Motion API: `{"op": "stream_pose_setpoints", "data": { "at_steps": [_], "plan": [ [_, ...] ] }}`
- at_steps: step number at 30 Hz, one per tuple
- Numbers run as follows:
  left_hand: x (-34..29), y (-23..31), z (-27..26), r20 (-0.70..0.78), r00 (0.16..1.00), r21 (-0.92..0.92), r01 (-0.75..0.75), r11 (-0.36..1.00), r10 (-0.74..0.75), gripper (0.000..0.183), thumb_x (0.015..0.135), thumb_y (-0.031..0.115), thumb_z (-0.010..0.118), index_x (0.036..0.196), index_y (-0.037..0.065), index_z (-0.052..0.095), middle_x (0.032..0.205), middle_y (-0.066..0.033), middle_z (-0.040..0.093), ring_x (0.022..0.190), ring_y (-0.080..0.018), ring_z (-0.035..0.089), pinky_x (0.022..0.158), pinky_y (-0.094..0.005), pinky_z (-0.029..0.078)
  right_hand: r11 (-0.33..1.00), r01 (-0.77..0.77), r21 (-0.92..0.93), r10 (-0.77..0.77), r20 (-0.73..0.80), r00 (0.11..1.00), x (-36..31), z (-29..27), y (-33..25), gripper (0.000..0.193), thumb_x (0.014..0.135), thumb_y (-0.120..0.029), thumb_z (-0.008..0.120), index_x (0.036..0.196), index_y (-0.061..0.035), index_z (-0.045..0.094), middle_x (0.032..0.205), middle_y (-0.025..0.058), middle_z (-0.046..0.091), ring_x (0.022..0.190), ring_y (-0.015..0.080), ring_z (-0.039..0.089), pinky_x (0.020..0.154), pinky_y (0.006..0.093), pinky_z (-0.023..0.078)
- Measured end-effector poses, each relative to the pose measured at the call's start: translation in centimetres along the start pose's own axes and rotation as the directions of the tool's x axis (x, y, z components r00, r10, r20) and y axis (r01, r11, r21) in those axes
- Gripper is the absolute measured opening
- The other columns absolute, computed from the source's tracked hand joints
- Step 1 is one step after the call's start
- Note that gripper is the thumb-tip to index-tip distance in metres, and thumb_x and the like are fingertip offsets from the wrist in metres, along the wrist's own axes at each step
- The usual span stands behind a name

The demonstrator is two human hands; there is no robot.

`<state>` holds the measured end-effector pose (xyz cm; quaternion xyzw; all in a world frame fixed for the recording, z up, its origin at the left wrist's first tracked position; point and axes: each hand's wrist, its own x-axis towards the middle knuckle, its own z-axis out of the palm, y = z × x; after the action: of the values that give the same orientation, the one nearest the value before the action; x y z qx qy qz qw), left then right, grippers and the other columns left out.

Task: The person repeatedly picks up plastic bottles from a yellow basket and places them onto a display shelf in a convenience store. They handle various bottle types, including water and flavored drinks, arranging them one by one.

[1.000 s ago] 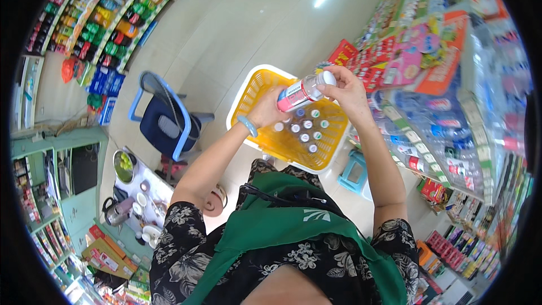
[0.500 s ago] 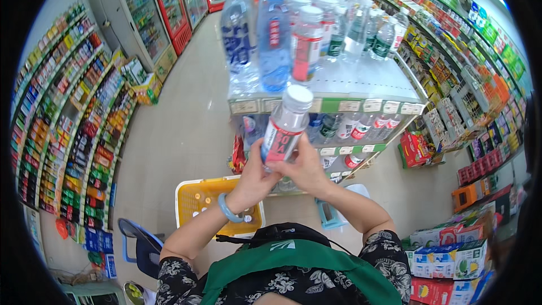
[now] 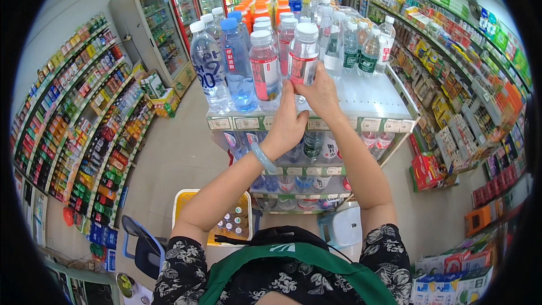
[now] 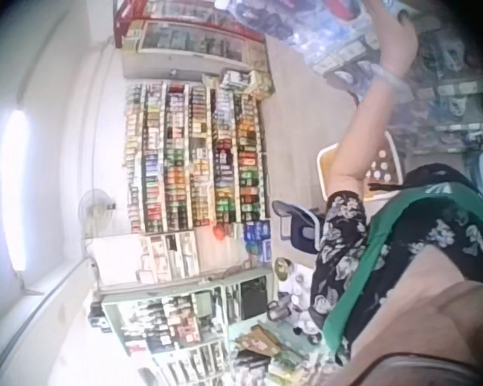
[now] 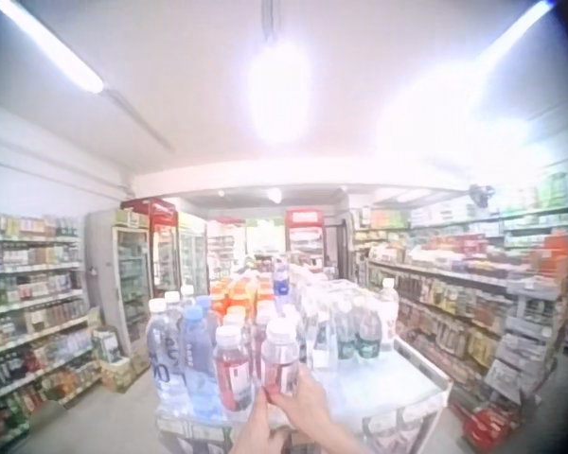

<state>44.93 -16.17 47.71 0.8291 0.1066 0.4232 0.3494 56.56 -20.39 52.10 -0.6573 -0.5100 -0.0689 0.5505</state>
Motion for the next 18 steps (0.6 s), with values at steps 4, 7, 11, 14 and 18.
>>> {"op": "stream_pose_setpoints", "data": {
  "at_steps": [4,7,11,14,18],
  "plan": [
    [1.3,-0.8,0.2,-0.020,0.995,-0.081,0.097,0.992,-0.099,0.074,0.081,0.007,0.053,0.139,-0.012,0.011,0.129,-0.0269,0.040,0.115,-0.0311,0.044,0.098,-0.0354,0.035,0.995,-0.082,-0.063,0.083,0.015,0.996,1.4,1.9,1.8,0.061,0.067,-0.024,0.072,0.114,0.0028,0.045,0.091,0.0241,0.064,0.088,0.0391,0.061,0.076,0.0420,0.048],
    [1.5,-1.7,0.4,-0.034,0.988,-0.073,0.151,0.986,-0.153,0.074,0.079,0.007,0.052,0.139,-0.010,0.012,0.121,-0.0248,0.045,0.104,-0.0272,0.049,0.091,-0.0330,0.039,0.989,-0.107,-0.102,0.108,0.010,0.994,1.9,2.7,2.3,0.061,0.068,-0.024,0.072,0.116,0.0028,0.045,0.089,0.0242,0.064,0.087,0.0393,0.062,0.075,0.0428,0.049],
    [1.2,-2.8,1.5,-0.047,0.982,-0.064,0.178,0.982,-0.181,0.072,0.079,0.003,0.050,0.140,-0.009,0.013,0.121,-0.0224,0.046,0.100,-0.0229,0.049,0.086,-0.0301,0.041,0.986,-0.064,-0.155,0.061,-0.023,0.998,2.0,3.4,3.1,0.064,0.067,-0.023,0.073,0.118,0.0028,0.044,0.089,0.0240,0.064,0.086,0.0401,0.061,0.075,0.0435,0.049],
    [1.2,-3.9,2.2,-0.096,0.986,-0.115,0.124,0.986,-0.136,0.070,0.080,0.000,0.048,0.140,-0.008,0.014,0.122,-0.0201,0.046,0.100,-0.0203,0.049,0.086,-0.0288,0.041,0.986,-0.085,-0.140,0.084,-0.014,0.996,2.2,3.7,3.2,0.066,0.066,-0.021,0.074,0.119,0.0029,0.044,0.090,0.0242,0.064,0.085,0.0406,0.061,0.075,0.0439,0.049],
    [1.7,-4.8,2.3,-0.103,0.984,-0.137,0.130,0.982,-0.145,0.068,0.081,-0.001,0.046,0.140,-0.007,0.014,0.123,-0.0187,0.046,0.100,-0.0198,0.048,0.086,-0.0289,0.041,0.987,-0.078,-0.143,0.074,-0.034,0.997,2.7,4.6,3.5,0.067,0.065,-0.021,0.075,0.120,0.0033,0.045,0.090,0.0241,0.064,0.086,0.0404,0.061,0.075,0.0440,0.049]
  ]
}}
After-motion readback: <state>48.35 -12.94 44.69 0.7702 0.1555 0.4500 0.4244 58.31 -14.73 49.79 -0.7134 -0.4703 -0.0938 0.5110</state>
